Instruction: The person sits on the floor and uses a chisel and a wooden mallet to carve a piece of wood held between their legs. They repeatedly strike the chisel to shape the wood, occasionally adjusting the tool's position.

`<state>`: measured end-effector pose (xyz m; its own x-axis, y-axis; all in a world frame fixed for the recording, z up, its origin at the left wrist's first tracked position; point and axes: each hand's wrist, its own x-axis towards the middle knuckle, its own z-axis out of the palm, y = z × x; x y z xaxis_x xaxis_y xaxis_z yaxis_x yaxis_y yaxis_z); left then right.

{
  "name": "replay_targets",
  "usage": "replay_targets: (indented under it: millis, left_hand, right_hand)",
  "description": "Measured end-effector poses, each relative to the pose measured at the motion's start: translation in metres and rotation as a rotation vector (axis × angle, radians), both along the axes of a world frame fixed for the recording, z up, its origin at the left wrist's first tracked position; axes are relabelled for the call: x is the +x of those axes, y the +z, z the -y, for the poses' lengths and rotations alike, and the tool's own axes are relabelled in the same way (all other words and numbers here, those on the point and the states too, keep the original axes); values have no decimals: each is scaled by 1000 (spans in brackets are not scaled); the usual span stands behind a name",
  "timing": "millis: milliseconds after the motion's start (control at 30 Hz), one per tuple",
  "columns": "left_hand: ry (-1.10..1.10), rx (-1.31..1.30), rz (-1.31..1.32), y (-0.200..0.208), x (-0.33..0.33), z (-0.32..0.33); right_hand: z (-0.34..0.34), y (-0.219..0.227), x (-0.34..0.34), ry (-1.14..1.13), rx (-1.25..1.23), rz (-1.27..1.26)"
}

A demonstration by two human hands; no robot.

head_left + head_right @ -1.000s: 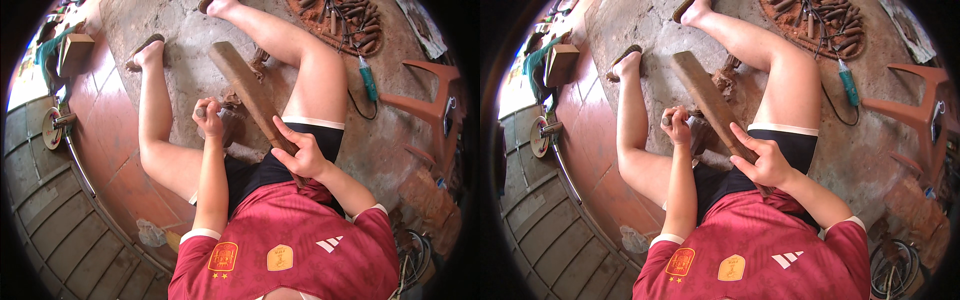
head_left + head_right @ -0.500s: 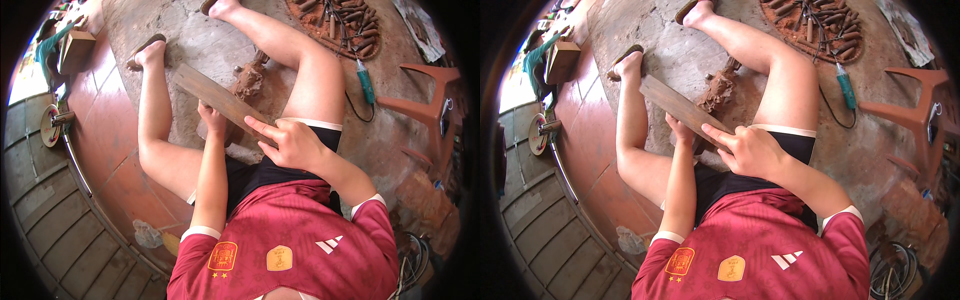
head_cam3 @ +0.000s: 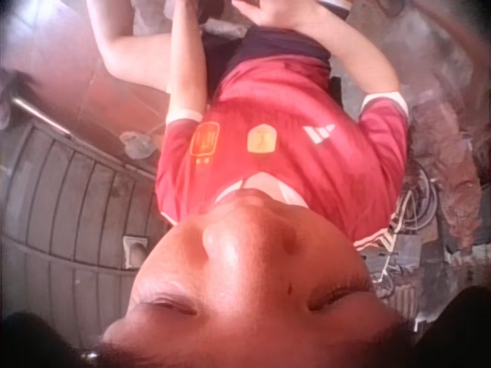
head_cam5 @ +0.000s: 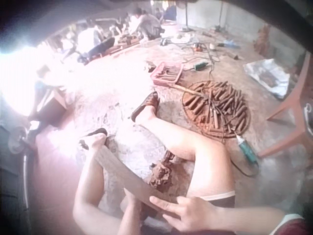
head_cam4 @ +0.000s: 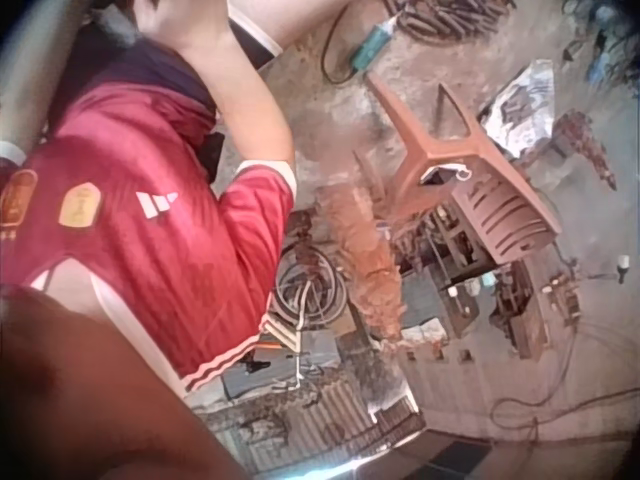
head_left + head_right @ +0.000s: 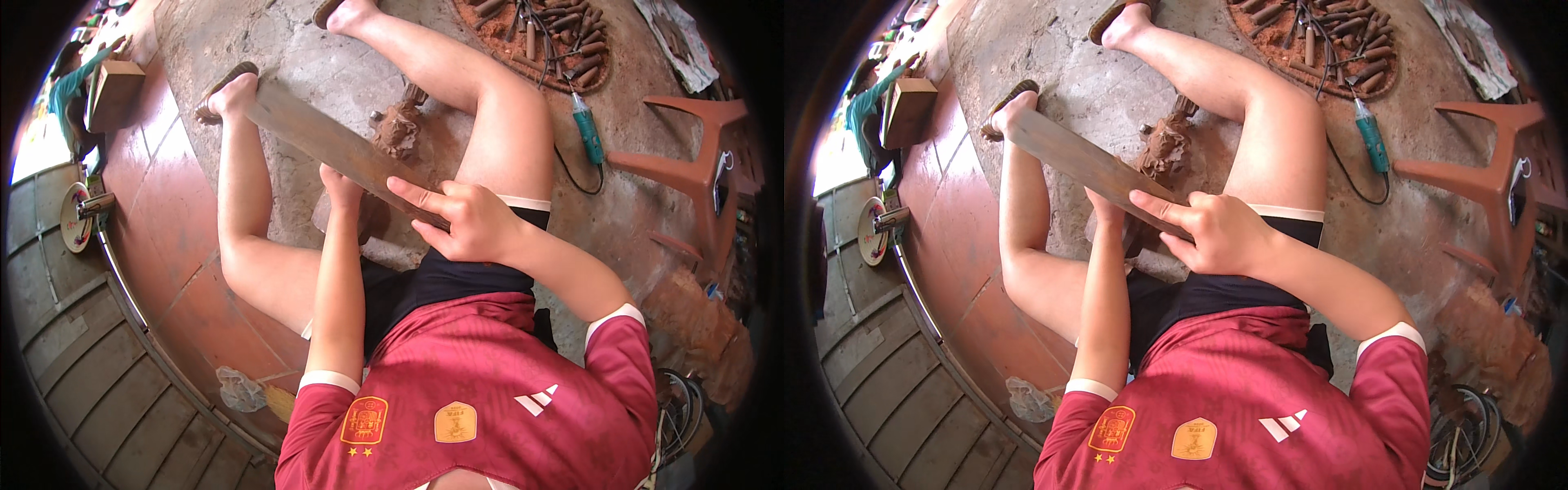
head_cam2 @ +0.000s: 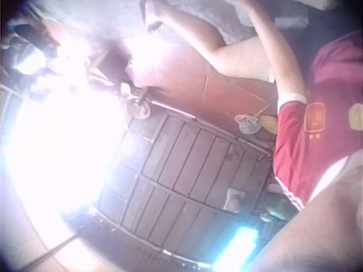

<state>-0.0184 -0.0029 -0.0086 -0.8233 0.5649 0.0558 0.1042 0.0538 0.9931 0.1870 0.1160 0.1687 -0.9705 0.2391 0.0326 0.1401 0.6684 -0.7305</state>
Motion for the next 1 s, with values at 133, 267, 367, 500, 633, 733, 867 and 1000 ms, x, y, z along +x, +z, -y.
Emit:
replay_targets:
  millis: [133, 267, 367, 500, 633, 733, 867, 1000]
  left_hand:
    - [-43, -23, -88, 3, -5, -6]
    - [14, 61, 115, 20, -7, -12]
    - [96, 270, 242, 38, -4, -8]
    - [48, 348, 162, 45, -5, 6]
    - [-42, 238, 120, 33, -8, 7]
    - [-64, 203, 116, 32, -5, 0]
    - [-93, -14, -78, 30, 0, -5]
    - [-9, -196, 16, 9, 1, 8]
  right_hand:
    - [-16, 10, -5, 13, -224, 222]
    - [-20, 21, -1, -103, -436, 167]
    - [-21, 13, 6, -144, -515, 86]
    - [-21, 9, 13, -176, -569, 109]
    - [-21, 9, 16, -200, -588, 164]
    - [-22, 7, 19, -200, -547, 136]
    - [-17, -9, 22, -198, -467, -13]
    - [-14, 13, 14, -125, -471, 150]
